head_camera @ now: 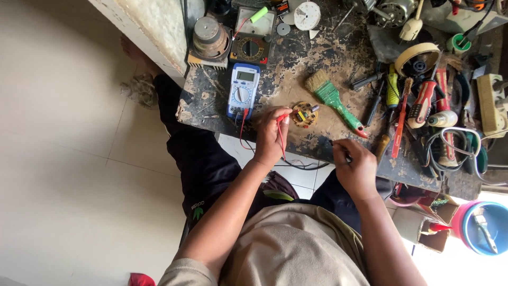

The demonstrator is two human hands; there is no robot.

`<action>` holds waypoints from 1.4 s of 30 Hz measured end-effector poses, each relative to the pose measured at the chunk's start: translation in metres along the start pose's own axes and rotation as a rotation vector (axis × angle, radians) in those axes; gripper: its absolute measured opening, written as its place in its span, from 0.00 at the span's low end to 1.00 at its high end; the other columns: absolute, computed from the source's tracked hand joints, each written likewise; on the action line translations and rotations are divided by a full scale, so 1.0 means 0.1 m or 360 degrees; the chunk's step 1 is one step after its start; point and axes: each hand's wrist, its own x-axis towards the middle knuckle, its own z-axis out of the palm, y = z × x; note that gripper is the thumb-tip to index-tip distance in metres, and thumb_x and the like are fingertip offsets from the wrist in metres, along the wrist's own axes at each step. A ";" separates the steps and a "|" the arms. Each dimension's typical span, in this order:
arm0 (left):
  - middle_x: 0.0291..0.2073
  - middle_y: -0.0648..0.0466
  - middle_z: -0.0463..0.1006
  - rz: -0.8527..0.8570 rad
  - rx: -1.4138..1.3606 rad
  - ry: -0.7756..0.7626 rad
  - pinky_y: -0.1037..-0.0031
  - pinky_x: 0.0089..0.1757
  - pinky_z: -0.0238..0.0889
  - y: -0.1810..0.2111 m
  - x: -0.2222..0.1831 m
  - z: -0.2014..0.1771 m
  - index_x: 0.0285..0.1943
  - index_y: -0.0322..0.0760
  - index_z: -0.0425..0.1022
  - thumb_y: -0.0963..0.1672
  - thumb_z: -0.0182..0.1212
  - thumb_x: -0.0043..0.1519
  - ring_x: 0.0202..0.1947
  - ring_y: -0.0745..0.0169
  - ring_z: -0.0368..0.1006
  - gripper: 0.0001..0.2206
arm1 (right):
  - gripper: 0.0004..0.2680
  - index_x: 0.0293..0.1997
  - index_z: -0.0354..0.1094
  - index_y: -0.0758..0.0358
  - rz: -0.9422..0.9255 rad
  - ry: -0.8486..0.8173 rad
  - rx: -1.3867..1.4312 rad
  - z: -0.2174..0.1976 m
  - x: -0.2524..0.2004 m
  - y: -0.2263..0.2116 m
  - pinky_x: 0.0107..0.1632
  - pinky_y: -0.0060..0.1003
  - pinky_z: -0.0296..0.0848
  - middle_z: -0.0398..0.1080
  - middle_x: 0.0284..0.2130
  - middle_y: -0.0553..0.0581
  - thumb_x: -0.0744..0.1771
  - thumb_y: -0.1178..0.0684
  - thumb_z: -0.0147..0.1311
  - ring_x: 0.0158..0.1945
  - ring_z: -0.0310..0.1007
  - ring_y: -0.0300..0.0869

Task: A person uses a digital multimeter to test components on a circuit board at a repair bench.

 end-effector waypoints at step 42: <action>0.44 0.53 0.79 0.0067 0.0374 -0.0223 0.63 0.50 0.72 -0.06 -0.18 -0.26 0.48 0.44 0.75 0.41 0.55 0.66 0.47 0.49 0.78 0.06 | 0.09 0.49 0.74 0.57 -0.0411 -0.0109 -0.0161 0.45 0.47 -0.05 0.39 0.52 0.75 0.68 0.36 0.59 0.65 0.57 0.64 0.37 0.74 0.61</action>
